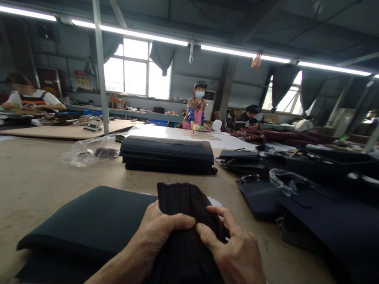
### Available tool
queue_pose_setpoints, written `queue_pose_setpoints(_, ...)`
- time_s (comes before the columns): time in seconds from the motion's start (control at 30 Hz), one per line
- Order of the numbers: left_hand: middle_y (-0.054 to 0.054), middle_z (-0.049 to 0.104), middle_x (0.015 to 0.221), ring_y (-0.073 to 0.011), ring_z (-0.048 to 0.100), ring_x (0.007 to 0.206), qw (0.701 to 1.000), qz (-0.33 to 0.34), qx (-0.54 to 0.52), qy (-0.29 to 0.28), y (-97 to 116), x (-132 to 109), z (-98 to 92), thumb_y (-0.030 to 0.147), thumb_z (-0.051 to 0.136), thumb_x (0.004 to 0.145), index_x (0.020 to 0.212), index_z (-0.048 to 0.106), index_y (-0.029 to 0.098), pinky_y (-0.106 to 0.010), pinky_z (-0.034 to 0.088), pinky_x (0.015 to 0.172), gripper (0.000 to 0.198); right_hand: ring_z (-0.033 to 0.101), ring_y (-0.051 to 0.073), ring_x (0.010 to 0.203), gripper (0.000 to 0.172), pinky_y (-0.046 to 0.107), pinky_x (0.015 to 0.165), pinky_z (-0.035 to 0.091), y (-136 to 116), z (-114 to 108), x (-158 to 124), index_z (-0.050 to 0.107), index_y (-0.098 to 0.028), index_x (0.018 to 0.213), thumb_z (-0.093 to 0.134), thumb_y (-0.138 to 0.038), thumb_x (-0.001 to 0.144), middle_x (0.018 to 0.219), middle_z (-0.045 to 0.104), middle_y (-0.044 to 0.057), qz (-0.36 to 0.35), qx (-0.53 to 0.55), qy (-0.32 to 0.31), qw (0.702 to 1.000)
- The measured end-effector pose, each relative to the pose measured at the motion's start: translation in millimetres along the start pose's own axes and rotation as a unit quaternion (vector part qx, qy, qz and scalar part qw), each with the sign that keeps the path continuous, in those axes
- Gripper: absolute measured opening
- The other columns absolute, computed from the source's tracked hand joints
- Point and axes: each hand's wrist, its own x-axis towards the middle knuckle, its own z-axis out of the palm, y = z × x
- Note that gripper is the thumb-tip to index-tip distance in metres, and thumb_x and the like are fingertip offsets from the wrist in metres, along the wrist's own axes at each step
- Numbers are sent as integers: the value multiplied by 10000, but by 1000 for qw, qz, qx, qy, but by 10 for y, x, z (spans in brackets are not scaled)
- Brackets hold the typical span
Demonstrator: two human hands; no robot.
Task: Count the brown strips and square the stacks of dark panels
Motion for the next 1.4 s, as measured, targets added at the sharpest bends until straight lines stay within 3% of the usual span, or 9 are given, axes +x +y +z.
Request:
queue_pose_setpoints(0.2,-130,667,750,-210,617,568,1000,-6,-4,-2,-35,-4,-5,112,688,567,846,650,66,-314,535,576,285,570,257,953,551,362,801,430,20,11,18,578,-297,1022,489,-627,589,944,641,7,-15,15,-7,1000)
queue_pose_setpoints(0.77,-119,674,751,-196,616,552,1000,3,4,0,-2,-19,26,97,683,573,866,652,71,-284,534,556,296,580,272,923,506,382,792,428,-19,-1,30,592,-274,992,454,-541,585,889,645,26,-5,17,-3,1000)
queue_pose_setpoints(1.0,-123,672,763,-206,623,575,1000,5,5,-4,-19,-23,5,102,678,577,858,645,66,-288,536,565,286,586,261,915,514,366,782,438,113,53,52,571,-292,1014,535,-629,627,896,646,9,-49,35,15,998)
queue_pose_setpoints(1.2,-115,674,781,-214,631,603,1000,12,-1,-7,-8,-9,9,110,688,561,849,651,83,-287,537,577,292,579,274,918,542,366,774,439,40,3,54,571,-263,1013,523,-582,578,902,641,35,-13,24,-22,999)
queue_pose_setpoints(1.4,-122,675,797,-213,630,594,1000,1,-12,-5,2,-22,11,118,713,562,890,656,78,-295,538,580,336,592,274,902,483,364,764,454,82,33,62,591,-274,996,516,-569,623,866,644,24,-40,24,12,999)
